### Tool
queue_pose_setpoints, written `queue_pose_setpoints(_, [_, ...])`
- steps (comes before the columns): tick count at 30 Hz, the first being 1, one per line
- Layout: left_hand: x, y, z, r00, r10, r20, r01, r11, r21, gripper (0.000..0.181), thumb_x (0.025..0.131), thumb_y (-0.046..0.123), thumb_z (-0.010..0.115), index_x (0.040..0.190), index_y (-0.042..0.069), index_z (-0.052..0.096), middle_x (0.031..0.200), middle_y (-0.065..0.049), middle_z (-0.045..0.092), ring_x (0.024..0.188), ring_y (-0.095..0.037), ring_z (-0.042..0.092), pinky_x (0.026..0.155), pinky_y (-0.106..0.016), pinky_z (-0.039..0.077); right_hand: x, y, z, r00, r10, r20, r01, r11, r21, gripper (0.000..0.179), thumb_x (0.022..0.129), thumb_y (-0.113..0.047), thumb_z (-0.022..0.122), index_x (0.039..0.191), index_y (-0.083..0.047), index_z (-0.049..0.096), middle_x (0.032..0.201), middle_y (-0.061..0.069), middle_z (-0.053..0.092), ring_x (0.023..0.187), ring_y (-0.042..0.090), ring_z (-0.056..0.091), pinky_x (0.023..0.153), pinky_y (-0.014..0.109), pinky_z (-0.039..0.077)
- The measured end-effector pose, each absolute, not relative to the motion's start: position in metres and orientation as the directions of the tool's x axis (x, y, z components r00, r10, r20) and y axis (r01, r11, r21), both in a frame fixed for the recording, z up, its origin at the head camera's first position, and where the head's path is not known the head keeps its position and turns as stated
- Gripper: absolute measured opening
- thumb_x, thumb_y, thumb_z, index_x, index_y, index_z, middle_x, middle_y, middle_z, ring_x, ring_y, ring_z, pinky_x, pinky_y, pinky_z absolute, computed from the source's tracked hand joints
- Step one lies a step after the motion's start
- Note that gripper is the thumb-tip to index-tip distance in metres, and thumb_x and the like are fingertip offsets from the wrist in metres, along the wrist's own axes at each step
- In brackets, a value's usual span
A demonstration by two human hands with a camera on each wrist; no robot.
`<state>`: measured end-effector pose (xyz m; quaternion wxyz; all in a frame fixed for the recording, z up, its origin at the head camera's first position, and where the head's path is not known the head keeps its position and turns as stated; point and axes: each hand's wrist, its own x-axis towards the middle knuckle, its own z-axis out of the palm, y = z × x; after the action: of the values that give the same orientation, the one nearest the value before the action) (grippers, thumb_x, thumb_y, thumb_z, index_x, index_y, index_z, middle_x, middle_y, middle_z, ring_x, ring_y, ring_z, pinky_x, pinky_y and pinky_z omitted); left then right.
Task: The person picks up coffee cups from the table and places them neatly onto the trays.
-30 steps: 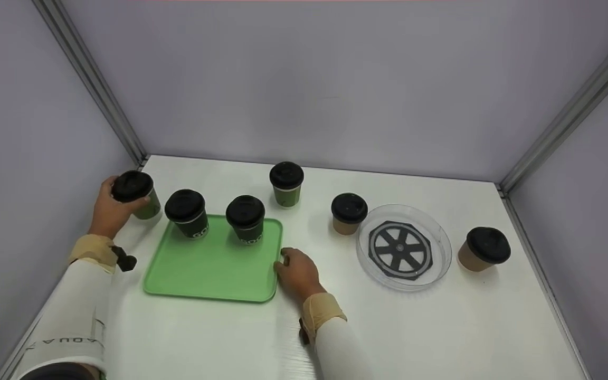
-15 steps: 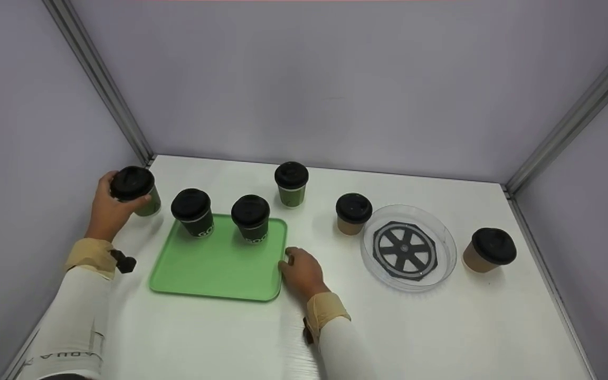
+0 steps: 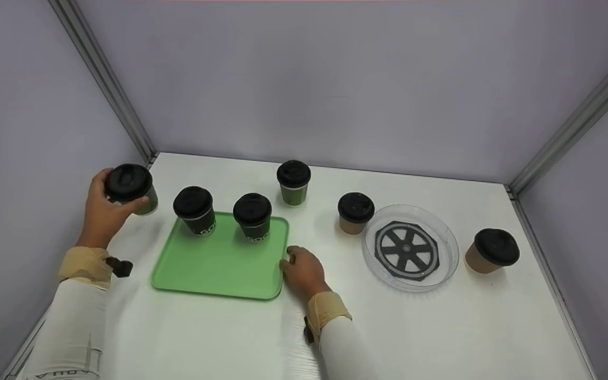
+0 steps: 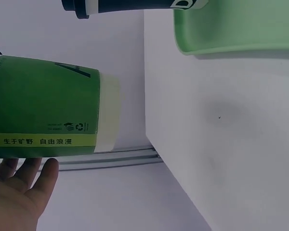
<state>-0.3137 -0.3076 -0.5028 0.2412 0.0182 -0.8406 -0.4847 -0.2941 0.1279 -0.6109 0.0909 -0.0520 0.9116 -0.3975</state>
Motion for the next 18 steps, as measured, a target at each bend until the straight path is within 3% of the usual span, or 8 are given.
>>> queue_pose_setpoints(7, [-0.3, -0.303, -0.495, -0.87, -0.26, 0.419, 0.246, 0.507, 0.826, 0.101, 0.068, 0.033, 0.091, 0.148, 0.01, 0.034, 0.139, -0.009, 0.038, 0.125, -0.021, 0.041, 0.102, -0.043, 0.036, -0.294, 0.128, -0.611, -0.978, -0.168, -0.124, -0.025, 0.682, -0.731, 0.041, 0.095, -0.029, 0.062, 0.129, -0.007, 0.06, 0.1, 0.001, 0.06, 0.095, 0.02, 0.056, 0.09, 0.043, 0.045])
queue_pose_setpoints(18, [-0.274, -0.303, -0.486, -0.873, -0.255, 0.416, 0.271, 0.455, 0.848, 0.096, 0.071, 0.024, 0.09, 0.147, 0.011, 0.034, 0.14, -0.006, 0.041, 0.127, -0.019, 0.041, 0.1, -0.047, 0.036, -0.294, 0.126, -0.609, -0.979, -0.152, -0.14, -0.002, 0.684, -0.729, 0.041, 0.095, -0.03, 0.062, 0.129, -0.008, 0.06, 0.096, 0.0, 0.059, 0.09, 0.02, 0.054, 0.087, 0.041, 0.044])
